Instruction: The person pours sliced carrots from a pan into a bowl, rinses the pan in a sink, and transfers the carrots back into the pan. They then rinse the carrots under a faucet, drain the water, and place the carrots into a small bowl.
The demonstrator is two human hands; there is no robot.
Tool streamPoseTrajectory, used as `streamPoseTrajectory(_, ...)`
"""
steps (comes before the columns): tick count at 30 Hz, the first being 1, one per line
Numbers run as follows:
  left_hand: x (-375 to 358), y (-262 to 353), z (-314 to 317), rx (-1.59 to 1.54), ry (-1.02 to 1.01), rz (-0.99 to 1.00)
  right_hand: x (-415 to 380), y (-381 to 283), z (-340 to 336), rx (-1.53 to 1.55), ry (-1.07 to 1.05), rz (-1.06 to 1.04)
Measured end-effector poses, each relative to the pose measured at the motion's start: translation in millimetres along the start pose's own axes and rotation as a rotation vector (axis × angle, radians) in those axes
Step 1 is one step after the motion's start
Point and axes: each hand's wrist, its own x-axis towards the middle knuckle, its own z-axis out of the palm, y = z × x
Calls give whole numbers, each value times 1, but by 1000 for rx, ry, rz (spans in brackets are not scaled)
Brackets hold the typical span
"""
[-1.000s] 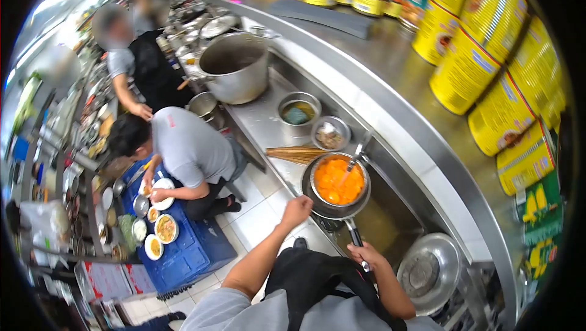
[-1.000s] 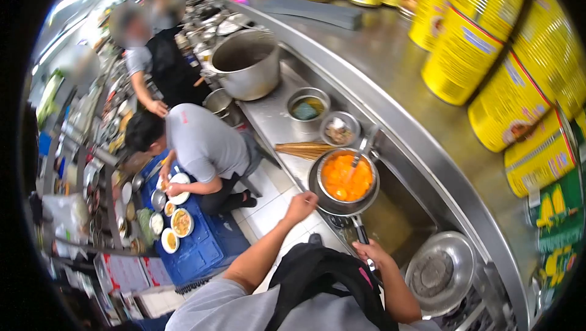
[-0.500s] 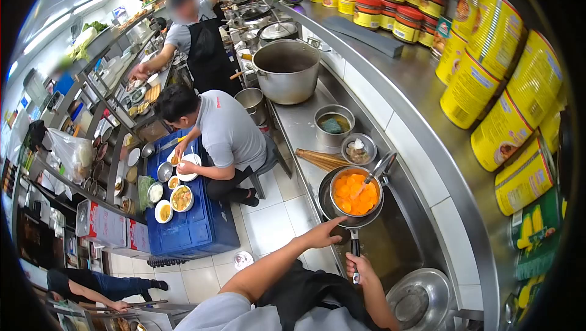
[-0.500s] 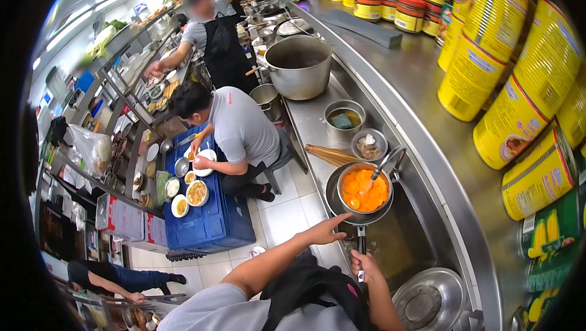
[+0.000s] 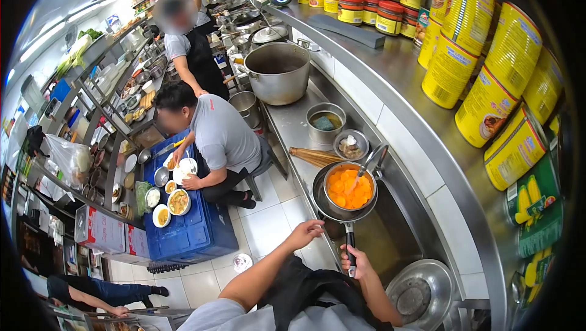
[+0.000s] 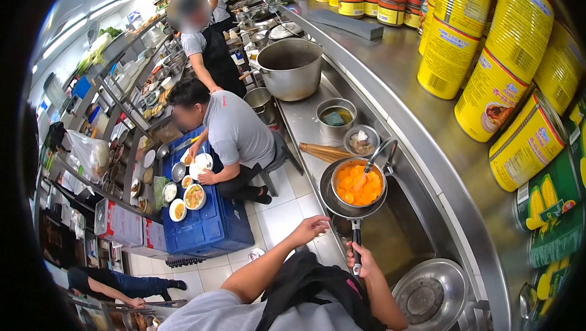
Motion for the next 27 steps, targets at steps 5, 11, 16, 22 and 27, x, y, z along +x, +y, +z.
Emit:
streamPoseTrajectory(5,-55,-94,-55,162,183,-374,1,0,2,-115,61,-6)
streamPoseTrajectory(11,-161,-235,-132,1016,-279,-571,2,-2,-6,-95,41,-2)
streamPoseTrajectory(16,-195,-228,-140,826,-210,-1051,1,0,-2,-88,59,-12)
streamPoseTrajectory(22,-187,-209,-121,662,150,-732,-2,0,5,-104,81,-9)
streamPoseTrajectory(27,-161,-209,-99,660,95,-601,-2,1,9,-124,119,-28)
